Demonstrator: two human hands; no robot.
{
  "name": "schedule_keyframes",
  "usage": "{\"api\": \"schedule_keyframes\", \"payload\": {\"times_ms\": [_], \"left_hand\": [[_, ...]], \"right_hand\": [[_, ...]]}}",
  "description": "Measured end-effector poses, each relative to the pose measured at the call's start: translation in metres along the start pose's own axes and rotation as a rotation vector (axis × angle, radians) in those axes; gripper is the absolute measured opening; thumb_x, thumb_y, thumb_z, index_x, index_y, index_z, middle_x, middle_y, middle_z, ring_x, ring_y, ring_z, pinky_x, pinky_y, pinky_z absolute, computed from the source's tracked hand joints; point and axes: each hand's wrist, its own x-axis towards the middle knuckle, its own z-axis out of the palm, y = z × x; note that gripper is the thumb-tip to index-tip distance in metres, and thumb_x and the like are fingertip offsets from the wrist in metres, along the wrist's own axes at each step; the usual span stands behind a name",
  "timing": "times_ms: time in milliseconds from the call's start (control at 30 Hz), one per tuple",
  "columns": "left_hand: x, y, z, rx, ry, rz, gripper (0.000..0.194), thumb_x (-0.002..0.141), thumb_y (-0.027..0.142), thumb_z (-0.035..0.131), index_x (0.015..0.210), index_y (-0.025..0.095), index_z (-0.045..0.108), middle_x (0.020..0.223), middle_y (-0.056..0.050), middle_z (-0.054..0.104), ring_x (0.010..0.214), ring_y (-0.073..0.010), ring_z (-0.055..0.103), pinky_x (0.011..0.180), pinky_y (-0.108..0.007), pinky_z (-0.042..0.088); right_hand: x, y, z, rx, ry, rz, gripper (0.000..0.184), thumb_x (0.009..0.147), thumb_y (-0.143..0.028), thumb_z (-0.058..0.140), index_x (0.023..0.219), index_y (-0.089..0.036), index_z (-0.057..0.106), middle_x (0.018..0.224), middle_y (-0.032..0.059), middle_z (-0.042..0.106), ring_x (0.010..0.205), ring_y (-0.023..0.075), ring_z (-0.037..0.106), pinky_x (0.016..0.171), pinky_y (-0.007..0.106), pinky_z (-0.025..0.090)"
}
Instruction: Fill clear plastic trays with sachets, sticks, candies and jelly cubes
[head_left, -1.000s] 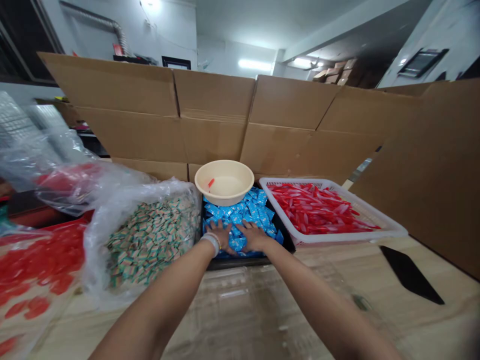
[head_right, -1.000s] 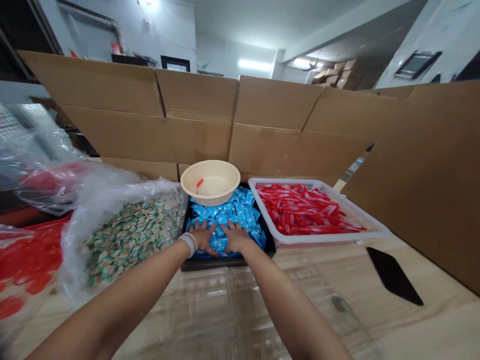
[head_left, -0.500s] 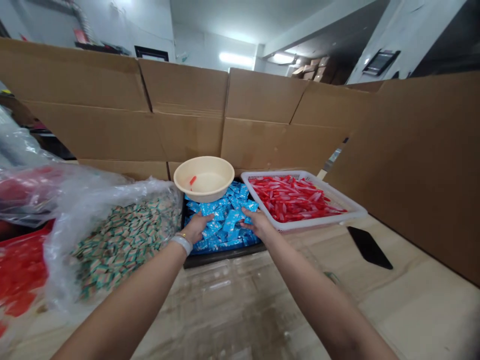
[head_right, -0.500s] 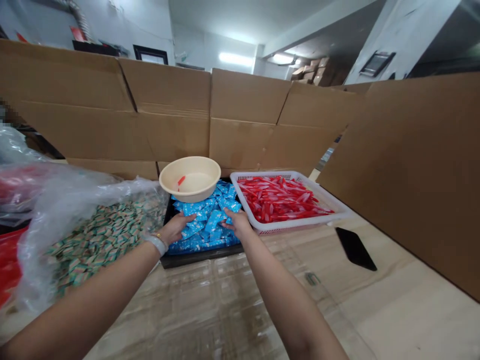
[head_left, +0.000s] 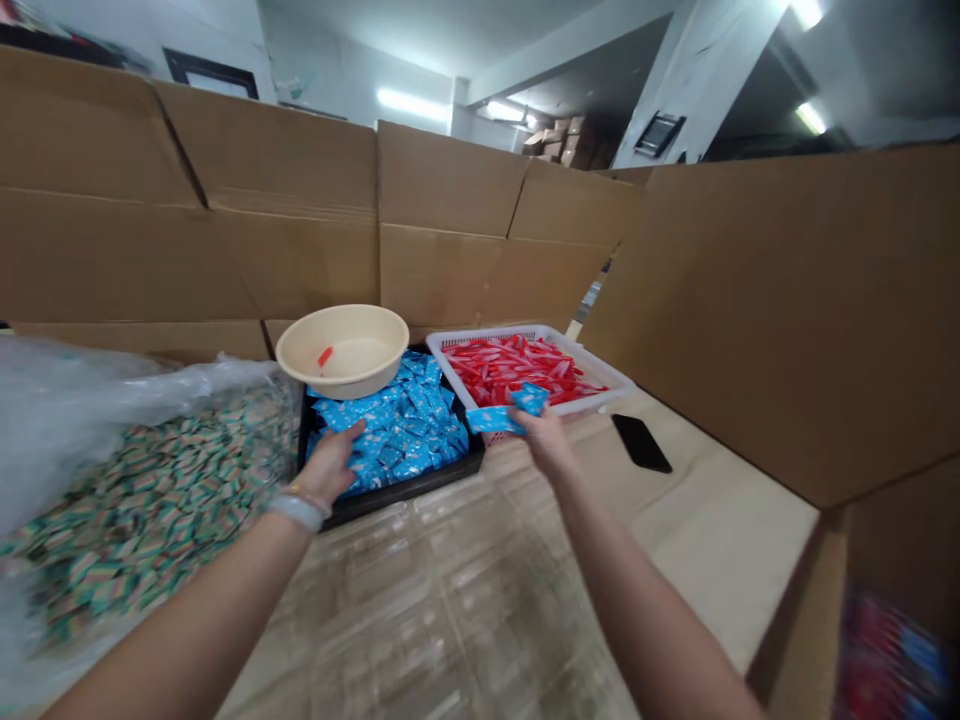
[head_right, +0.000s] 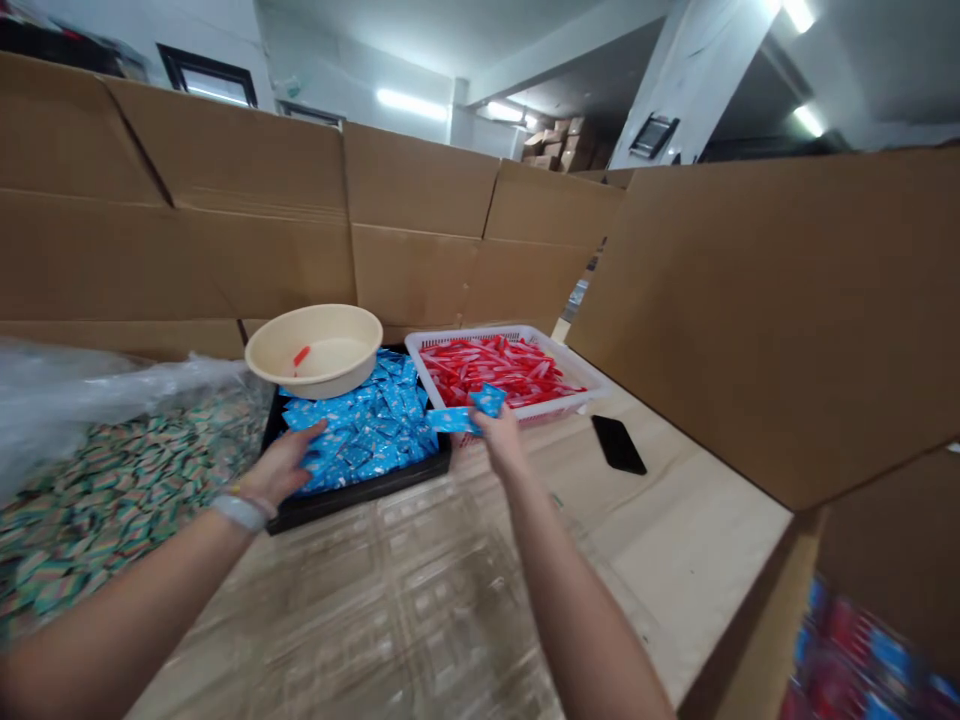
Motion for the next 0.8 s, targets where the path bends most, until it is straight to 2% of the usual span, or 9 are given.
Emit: {"api": "schedule_keyframes", "payload": {"times_ms": [67,133,233,333,433,567,700,767,800], "left_hand": [[-0.023,-0.002,-0.003,-0.037,-0.093,-0.14,0.029,0.07,0.022,0.06,0.098,0.015,0.054,0.078,-0.006,0.066,0.07,-0.0192,0.063,0.066,-0.036,0.052],[-0.047,-0.012,0.0,-0.015,-0.203,-0.287,0.027,0.067,0.02,0.063,0.093,0.015,0.056,0.073,-0.004,0.066,0.064,-0.0186,0.063,0.064,-0.034,0.053],[-0.071,-0.035,0.017,0.112,-0.309,-0.41,0.023,0.064,0.023,0.066,0.084,0.014,0.058,0.064,-0.002,0.066,0.053,-0.0161,0.061,0.054,-0.028,0.051],[-0.075,-0.052,0.036,0.236,-0.334,-0.468,0.019,0.064,0.026,0.065,0.078,0.013,0.058,0.057,-0.001,0.064,0.045,-0.012,0.057,0.044,-0.021,0.047],[-0.07,-0.056,0.047,0.294,-0.337,-0.527,0.011,0.065,0.021,0.061,0.071,0.012,0.058,0.05,0.001,0.061,0.039,-0.0095,0.053,0.041,-0.019,0.043],[-0.072,-0.057,0.055,0.277,-0.387,-0.458,0.021,0.061,0.019,0.065,0.081,0.013,0.059,0.06,0.0,0.065,0.047,-0.0113,0.057,0.047,-0.021,0.045],[-0.08,-0.07,0.068,0.159,-0.518,-0.293,0.037,0.057,0.021,0.07,0.091,0.014,0.058,0.077,-0.003,0.067,0.065,-0.014,0.061,0.06,-0.022,0.047],[-0.084,-0.075,0.069,0.152,-0.48,-0.265,0.032,0.057,0.02,0.07,0.087,0.014,0.059,0.072,-0.002,0.067,0.067,-0.015,0.062,0.062,-0.023,0.047],[-0.085,-0.076,0.066,0.164,-0.44,-0.273,0.029,0.059,0.022,0.069,0.085,0.014,0.059,0.068,-0.001,0.066,0.065,-0.0152,0.061,0.061,-0.024,0.047]], "right_hand": [[0.0,-0.01,-0.052,-0.182,-0.04,-0.005,0.032,0.049,-0.023,0.066,0.078,-0.016,0.055,0.071,-0.0003,0.057,0.059,0.0124,0.053,0.048,0.022,0.044],[-0.001,-0.009,-0.09,-0.333,-0.066,0.045,0.032,0.051,-0.026,0.064,0.08,-0.016,0.056,0.072,0.0011,0.058,0.058,0.0126,0.053,0.047,0.023,0.043],[0.0,0.005,-0.11,-0.424,-0.082,0.099,0.031,0.053,-0.028,0.062,0.081,-0.016,0.056,0.074,0.0028,0.059,0.058,0.0128,0.054,0.049,0.024,0.043],[0.008,0.02,-0.101,-0.448,-0.085,0.1,0.026,0.055,-0.028,0.06,0.078,-0.016,0.057,0.071,0.0026,0.06,0.057,0.0133,0.054,0.05,0.025,0.042],[0.017,0.026,-0.088,-0.486,-0.086,0.075,0.017,0.056,-0.026,0.06,0.07,-0.016,0.056,0.064,0.0016,0.058,0.058,0.0143,0.053,0.052,0.025,0.041],[-0.003,0.03,-0.074,-0.494,-0.112,0.023,0.014,0.061,-0.028,0.058,0.07,-0.018,0.056,0.066,0.0013,0.059,0.064,0.0143,0.054,0.058,0.024,0.04],[-0.05,0.045,-0.055,-0.361,-0.439,0.134,0.025,0.058,-0.036,0.061,0.073,-0.016,0.059,0.066,0.0006,0.061,0.058,0.014,0.054,0.055,0.025,0.042],[-0.062,0.051,-0.05,-0.291,-0.529,0.159,0.025,0.058,-0.035,0.062,0.074,-0.016,0.059,0.067,-0.0003,0.061,0.059,0.0136,0.055,0.057,0.025,0.042],[-0.063,0.052,-0.05,-0.323,-0.511,0.138,0.023,0.058,-0.033,0.061,0.073,-0.016,0.059,0.066,-0.0009,0.06,0.06,0.0132,0.054,0.058,0.025,0.042]]}}
